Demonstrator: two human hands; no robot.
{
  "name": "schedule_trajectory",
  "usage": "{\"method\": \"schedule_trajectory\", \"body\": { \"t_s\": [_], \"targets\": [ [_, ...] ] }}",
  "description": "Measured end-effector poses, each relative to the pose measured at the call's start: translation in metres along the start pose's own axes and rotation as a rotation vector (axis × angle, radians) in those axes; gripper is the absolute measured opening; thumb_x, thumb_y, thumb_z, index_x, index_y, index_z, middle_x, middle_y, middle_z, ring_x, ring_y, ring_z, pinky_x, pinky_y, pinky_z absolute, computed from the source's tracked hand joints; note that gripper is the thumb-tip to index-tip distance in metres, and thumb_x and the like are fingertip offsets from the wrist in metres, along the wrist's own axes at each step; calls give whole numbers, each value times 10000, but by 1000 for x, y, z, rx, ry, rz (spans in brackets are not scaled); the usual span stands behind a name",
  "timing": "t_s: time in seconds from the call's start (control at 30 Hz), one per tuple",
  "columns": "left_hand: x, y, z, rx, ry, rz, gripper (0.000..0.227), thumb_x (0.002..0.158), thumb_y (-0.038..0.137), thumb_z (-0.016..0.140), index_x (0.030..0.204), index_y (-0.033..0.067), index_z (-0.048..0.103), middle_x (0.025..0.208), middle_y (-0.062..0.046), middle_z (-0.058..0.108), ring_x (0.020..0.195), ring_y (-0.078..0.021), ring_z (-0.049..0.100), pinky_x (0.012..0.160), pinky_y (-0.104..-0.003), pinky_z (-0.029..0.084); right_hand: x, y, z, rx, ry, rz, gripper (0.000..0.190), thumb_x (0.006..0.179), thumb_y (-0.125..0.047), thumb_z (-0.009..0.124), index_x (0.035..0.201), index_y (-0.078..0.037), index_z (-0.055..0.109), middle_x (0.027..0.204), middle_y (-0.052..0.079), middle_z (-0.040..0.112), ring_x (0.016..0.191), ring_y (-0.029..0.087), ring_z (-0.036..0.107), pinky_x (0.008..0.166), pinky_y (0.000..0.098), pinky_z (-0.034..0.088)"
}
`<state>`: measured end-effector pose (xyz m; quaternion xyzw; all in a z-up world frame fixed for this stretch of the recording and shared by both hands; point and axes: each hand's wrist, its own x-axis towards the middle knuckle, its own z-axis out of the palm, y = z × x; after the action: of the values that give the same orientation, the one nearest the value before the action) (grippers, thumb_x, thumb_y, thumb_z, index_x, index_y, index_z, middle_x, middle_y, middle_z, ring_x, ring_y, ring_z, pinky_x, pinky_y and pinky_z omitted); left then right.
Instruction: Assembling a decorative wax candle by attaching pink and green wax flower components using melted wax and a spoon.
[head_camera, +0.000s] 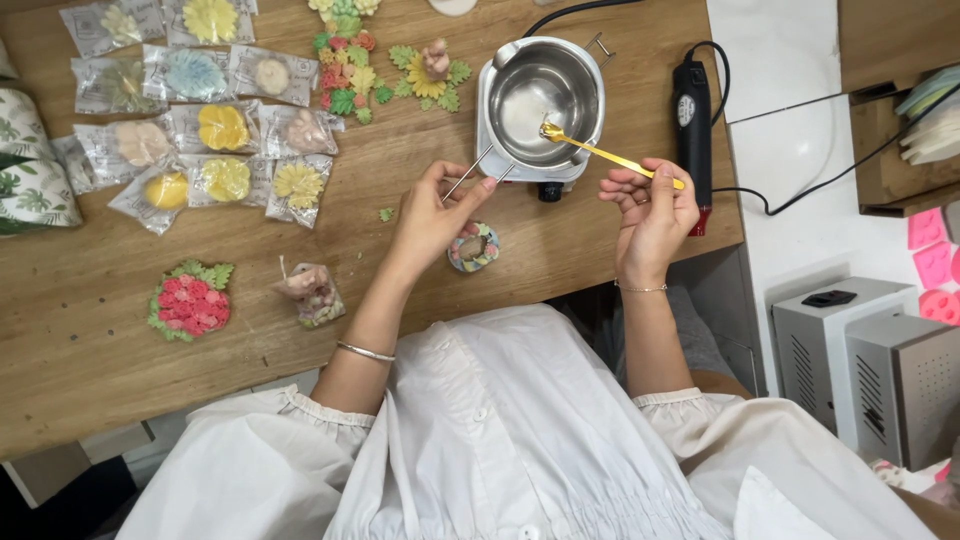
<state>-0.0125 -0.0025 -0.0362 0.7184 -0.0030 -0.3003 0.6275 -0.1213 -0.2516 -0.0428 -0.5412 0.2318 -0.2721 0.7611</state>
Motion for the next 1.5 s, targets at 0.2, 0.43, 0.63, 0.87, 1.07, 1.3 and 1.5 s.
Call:
{"method": "schedule_trajectory", "body": {
  "t_s": [0.2,0.43,0.63,0.87,1.07,1.3,1.5],
  "targets": [
    [-29,-12,-16,267,274,388,507,922,325,845,1214,-15,610,1010,-144,709,893,-190,693,707,-306,577,1,-2,-9,-2,-34,-51,265,1156,-219,485,1204,38,532,977,230,706,822,290,720,762,395,634],
    [-120,-54,-149,232,743,487,220,991,167,798,1139,52,682,1043,-77,705,916,-161,709,818,-307,588,-16,-13,5,10,-121,-82,277,1217,-225,518,1270,47,527,996,251,709,843,312,722,765,399,637],
    [-163,-181,-290,671,929,231,773,739,379,1011,1239,-40,597,1143,-236,576,955,-323,613,798,-425,557,-55,-16,56,35,-164,-110,249,1241,-199,516,1286,45,530,1003,271,714,832,320,718,788,414,635],
    [-148,-177,-325,401,591,-179,1095,512,611,940,1366,54,542,1290,-141,595,1212,-299,603,1032,-421,525,-111,-13,116,81,-193,-68,221,1237,-178,513,1279,38,538,994,275,713,829,323,717,789,410,624],
    [-130,-162,-337,753,487,-85,1027,493,656,972,1335,195,605,1372,-179,497,1321,-407,415,1024,-578,400,-152,-12,139,59,-166,-64,208,1227,-167,520,1260,36,546,988,273,711,820,319,712,779,413,623],
    [-117,-187,-350,704,408,-186,1087,577,711,957,1339,59,536,1328,-160,565,1327,-443,421,1030,-593,449,-179,-12,146,25,-111,-77,215,1217,-171,521,1252,40,548,990,278,714,816,317,706,784,413,623],
    [-170,-184,-311,618,527,-189,1036,652,571,948,1426,79,467,1379,-228,466,1308,-420,478,980,-588,501,-185,-10,149,19,-89,-80,223,1212,-175,519,1249,42,551,1014,276,715,821,315,709,785,413,627]
  ]
}}
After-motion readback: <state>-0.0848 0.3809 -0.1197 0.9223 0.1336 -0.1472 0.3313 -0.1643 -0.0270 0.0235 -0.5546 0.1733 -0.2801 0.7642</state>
